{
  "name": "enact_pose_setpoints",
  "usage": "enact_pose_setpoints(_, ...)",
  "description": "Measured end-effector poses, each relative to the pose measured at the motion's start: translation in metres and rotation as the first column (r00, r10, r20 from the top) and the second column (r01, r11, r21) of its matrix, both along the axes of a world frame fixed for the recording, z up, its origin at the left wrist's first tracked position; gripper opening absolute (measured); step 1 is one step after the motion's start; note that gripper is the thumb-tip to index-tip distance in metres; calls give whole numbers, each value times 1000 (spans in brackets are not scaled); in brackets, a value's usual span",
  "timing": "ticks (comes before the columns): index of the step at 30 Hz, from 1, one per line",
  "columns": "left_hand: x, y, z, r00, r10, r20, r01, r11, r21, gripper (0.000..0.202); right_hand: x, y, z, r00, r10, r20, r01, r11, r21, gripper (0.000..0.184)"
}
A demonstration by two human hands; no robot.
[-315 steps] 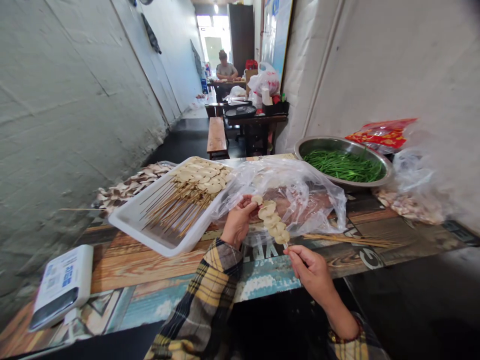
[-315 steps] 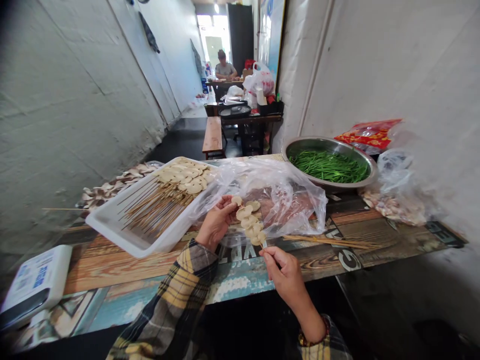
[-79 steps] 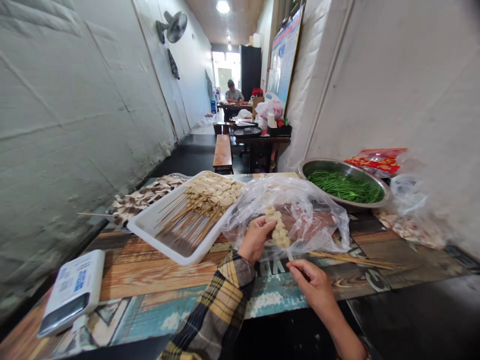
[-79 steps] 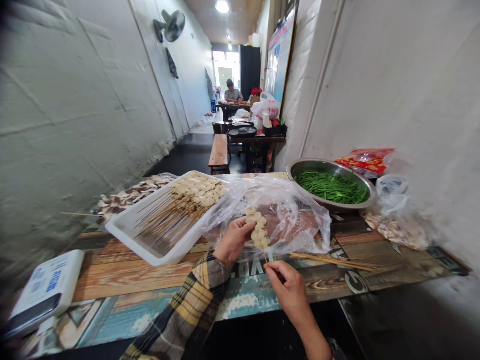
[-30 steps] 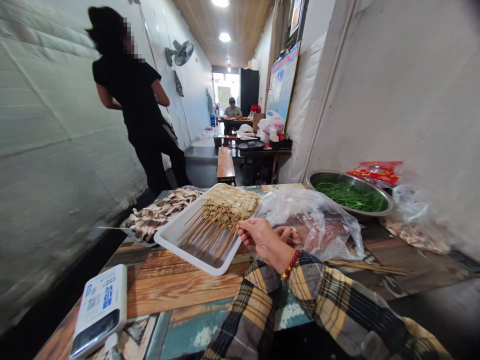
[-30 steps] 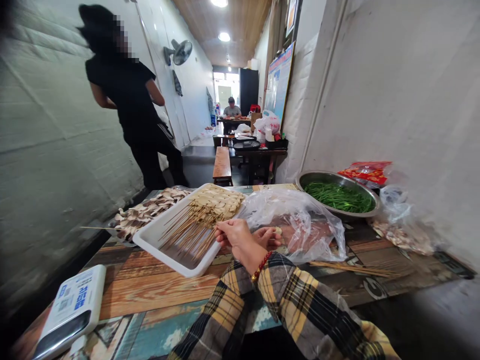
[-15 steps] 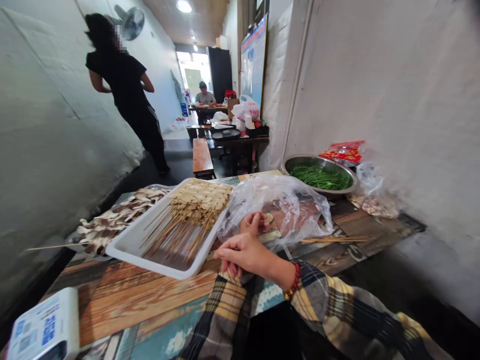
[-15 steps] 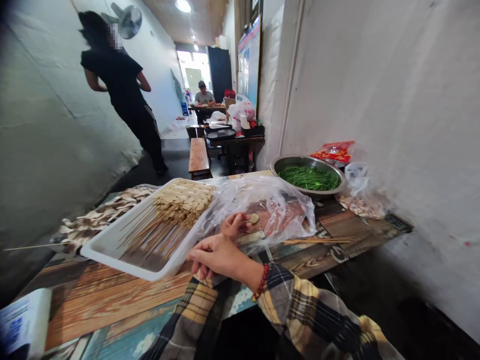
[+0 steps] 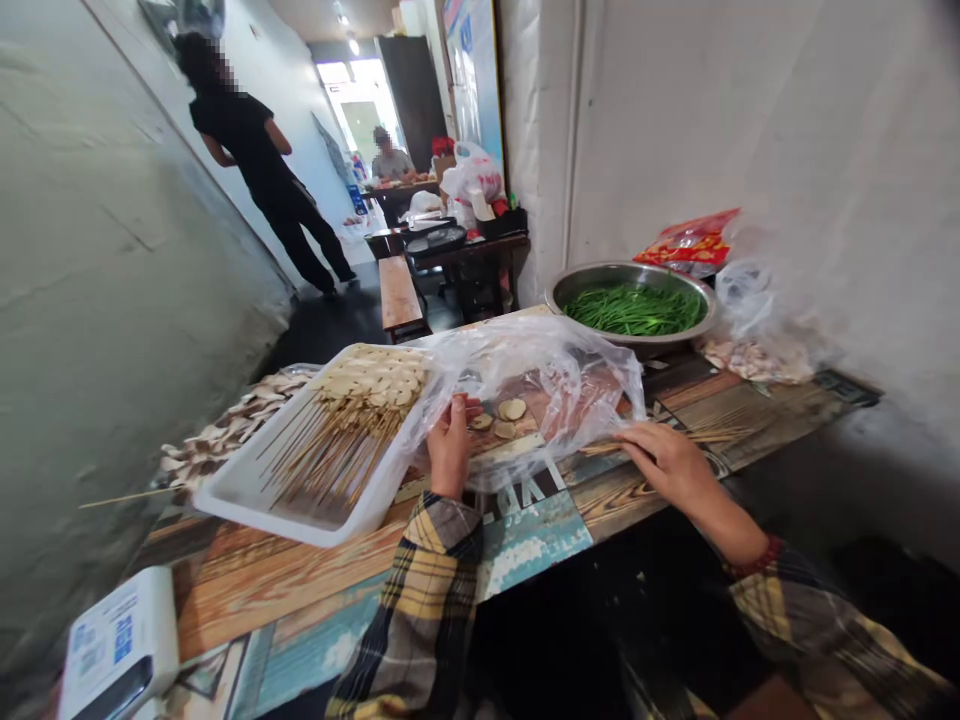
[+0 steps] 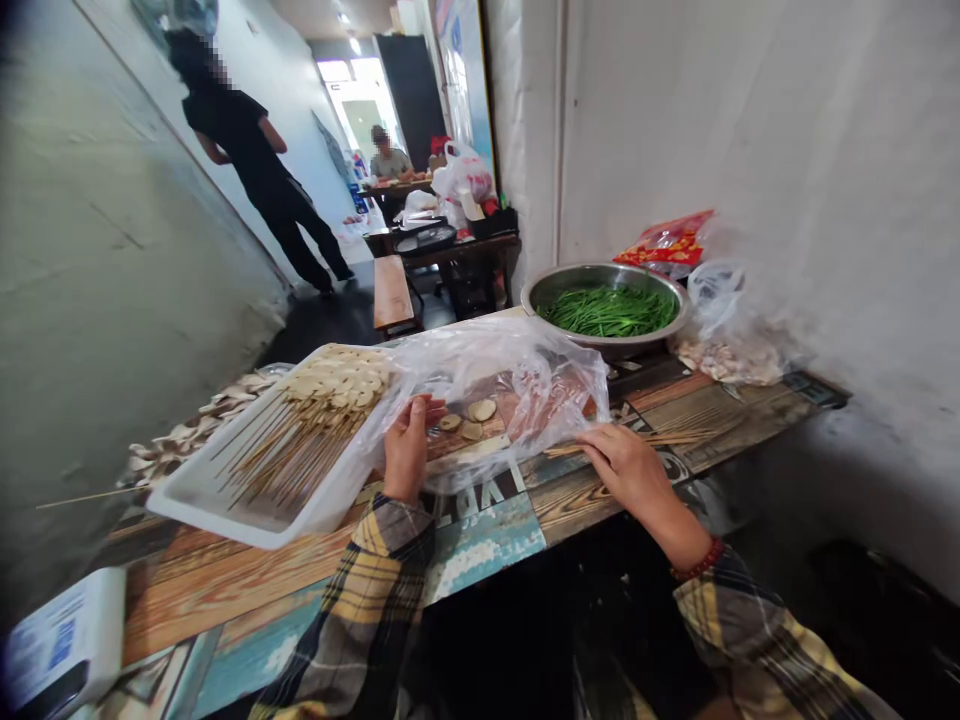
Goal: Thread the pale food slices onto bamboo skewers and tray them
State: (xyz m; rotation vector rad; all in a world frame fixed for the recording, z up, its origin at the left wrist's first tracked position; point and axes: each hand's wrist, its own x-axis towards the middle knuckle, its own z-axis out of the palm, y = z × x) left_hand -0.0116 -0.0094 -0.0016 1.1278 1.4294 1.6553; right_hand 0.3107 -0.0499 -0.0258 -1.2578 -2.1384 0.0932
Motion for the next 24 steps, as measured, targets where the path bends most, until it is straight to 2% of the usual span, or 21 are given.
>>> enact_pose_setpoints(2,-1,0,-1,988,-7,-151,5,1000,-8,38,7,1,-6,999,18,44,-20,999,44,25)
enact_pose_setpoints(4,0,0,-3,938,-44,-344,38,999,-25,32,10,3,-10,997,14,79,-19,998,57,25)
enact_pose_setpoints(8,2,0,-10,718,-187,-671,189,979,-70,20,13,7,-15,995,34,98,-38,998,40,25)
enact_pose_setpoints(11,4,-1,-14,558,-235,-796,292,953,-77,17,15,9,-17,994,80,76,-83,996,38,23)
enact_pose_setpoints(13,5,-2,-15,506,-244,-827,321,944,-82,16,15,9,-18,992,111,59,-113,993,33,22)
enact_pose_setpoints(14,5,-2,-15,506,-245,-827,324,943,-81,16,15,8,-17,991,121,54,-122,992,29,21)
enact_pose_setpoints(16,7,-2,-13,556,-228,-800,302,951,-61,16,13,6,-15,992,119,49,-120,992,25,20)
enact_pose_setpoints(20,12,-2,-7,728,-180,-661,212,977,-32,17,0,2,0,994,101,40,-103,993,56,22)
enact_pose_setpoints(24,17,-4,-2,862,-203,-465,184,979,-86,18,-26,5,15,993,109,37,-112,989,92,25)
